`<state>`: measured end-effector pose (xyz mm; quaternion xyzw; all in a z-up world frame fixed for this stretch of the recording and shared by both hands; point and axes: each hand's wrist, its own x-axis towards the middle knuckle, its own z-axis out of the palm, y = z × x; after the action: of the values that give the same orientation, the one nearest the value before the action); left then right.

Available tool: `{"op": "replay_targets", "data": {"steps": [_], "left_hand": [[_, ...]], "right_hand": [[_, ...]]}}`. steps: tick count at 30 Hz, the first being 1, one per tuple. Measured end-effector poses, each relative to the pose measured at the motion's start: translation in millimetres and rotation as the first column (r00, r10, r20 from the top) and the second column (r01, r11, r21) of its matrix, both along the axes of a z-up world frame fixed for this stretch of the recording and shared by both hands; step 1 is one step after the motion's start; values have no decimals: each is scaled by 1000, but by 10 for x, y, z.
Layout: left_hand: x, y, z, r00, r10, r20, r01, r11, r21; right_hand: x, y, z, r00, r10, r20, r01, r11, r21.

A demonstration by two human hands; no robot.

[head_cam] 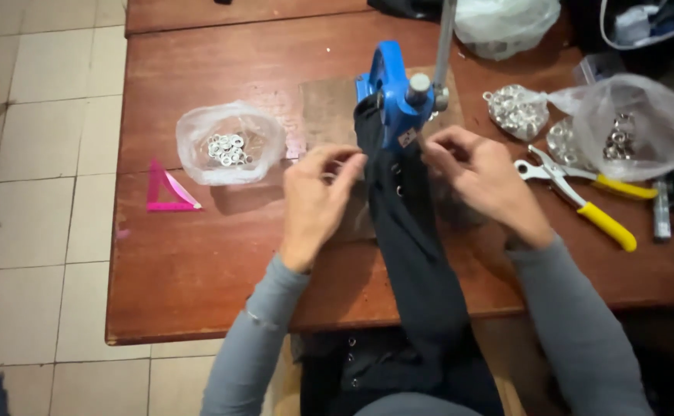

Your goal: Attaching metal eyelets to a black fabric garment using a manual press and marking tools.

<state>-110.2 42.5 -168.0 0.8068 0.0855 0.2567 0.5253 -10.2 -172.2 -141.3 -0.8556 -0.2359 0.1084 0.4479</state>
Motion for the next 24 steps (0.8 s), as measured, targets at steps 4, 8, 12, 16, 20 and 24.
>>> {"op": "replay_targets", "data": {"steps": [4,8,12,16,20,24], "left_hand": [[65,-119,-128,999,-47,-3,46,998,-34],[122,-19,-224,996,-83,-40,74,981,-181],[230,26,-243,998,-65,-22,60,979,-193],[487,121,-176,998,-69,-7,65,960,-271],[728,236,-245,991,-104,87,120,969,-215],[886,248,-306,999,-45,10,46,990,-131]], "right_hand": [[-5,141,-79,970,84,-228,-59,992,112],[40,152,-206,993,52,-107,-38,991,128],[146,209,-411,996,58,65,-72,967,244],[248,361,-304,980,-127,155,102,982,160],[385,406,-289,974,-102,202,30,943,333],[505,454,-370,892,-223,394,124,958,260]]}}
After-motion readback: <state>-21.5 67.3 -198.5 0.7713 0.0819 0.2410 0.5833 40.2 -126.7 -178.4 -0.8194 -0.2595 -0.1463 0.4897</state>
